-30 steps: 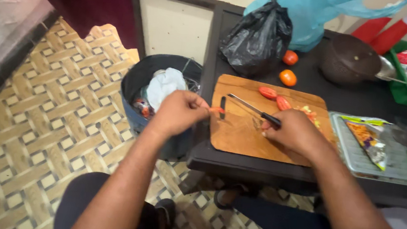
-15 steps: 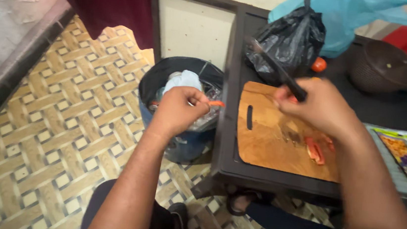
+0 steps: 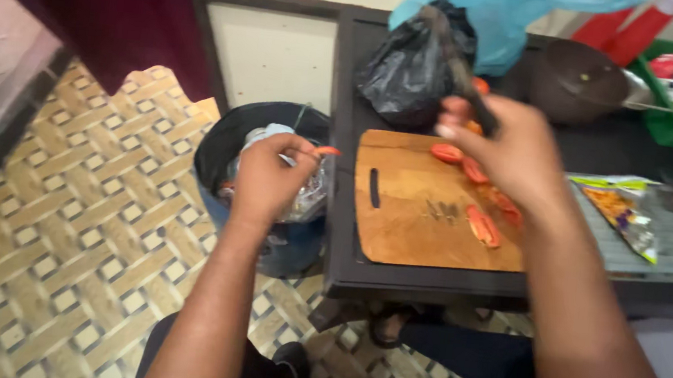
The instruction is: The person chops tomatoes on a wooden cutting board with a knife and opens a bag of snacks.
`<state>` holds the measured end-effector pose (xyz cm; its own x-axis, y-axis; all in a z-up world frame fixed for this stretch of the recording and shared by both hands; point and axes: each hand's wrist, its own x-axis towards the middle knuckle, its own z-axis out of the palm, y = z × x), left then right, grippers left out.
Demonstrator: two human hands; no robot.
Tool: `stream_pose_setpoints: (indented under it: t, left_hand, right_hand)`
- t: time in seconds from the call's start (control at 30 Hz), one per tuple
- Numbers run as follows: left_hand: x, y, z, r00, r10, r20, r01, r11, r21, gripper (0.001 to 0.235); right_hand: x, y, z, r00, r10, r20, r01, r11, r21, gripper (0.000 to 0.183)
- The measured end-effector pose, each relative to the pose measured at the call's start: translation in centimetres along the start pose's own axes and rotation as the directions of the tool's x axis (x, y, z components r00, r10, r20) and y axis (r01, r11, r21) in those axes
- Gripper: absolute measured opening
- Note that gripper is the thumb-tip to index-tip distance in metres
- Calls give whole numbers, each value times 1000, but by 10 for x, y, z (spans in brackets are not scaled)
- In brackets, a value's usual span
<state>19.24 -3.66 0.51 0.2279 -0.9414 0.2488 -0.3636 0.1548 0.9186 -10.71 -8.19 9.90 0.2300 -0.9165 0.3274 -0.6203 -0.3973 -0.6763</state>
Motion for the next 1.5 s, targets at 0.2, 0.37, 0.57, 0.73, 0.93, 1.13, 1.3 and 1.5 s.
stream_pose_setpoints:
  t: [0.2, 0.37, 0.57, 0.73, 0.93, 1.13, 1.3, 1.5]
  left_hand:
    - [-20, 59, 101, 953, 298, 52, -301, 915, 270, 17]
    - [-7, 70, 147, 954, 181, 241, -287, 792, 539, 28]
    - [-29, 73, 163, 763, 578, 290, -635, 755, 164, 33]
    - [-47, 70, 173, 796, 457, 397, -571, 784, 244, 19]
    - [-44, 69, 162, 814, 418, 403, -515, 840, 171, 14]
    - [-24, 73, 152, 835, 357, 420, -358, 930, -79, 32]
    - [20, 54, 124, 868, 382, 316, -266, 897, -353, 31]
    - [66, -7, 58, 958, 265, 111, -179, 853, -490, 23]
  right_hand:
    - [-107, 43, -49, 922, 356, -154, -339, 932, 128, 30]
    - [-129, 82, -30, 892, 444, -87, -421, 885, 198, 30]
    - [-120, 77, -20, 941, 337, -39, -332, 895, -299, 46]
    - [-113, 85, -18, 921, 384, -68, -386, 876, -290, 37]
    - [-100, 98, -23, 925, 380, -10, -379, 920, -99, 25]
    - [-74, 70, -42, 844, 481, 236, -532, 705, 468, 17]
    - [-22, 15, -21, 908, 380, 174, -416, 866, 277, 20]
    - [57, -27, 56, 965, 82, 248, -85, 996, 1, 25]
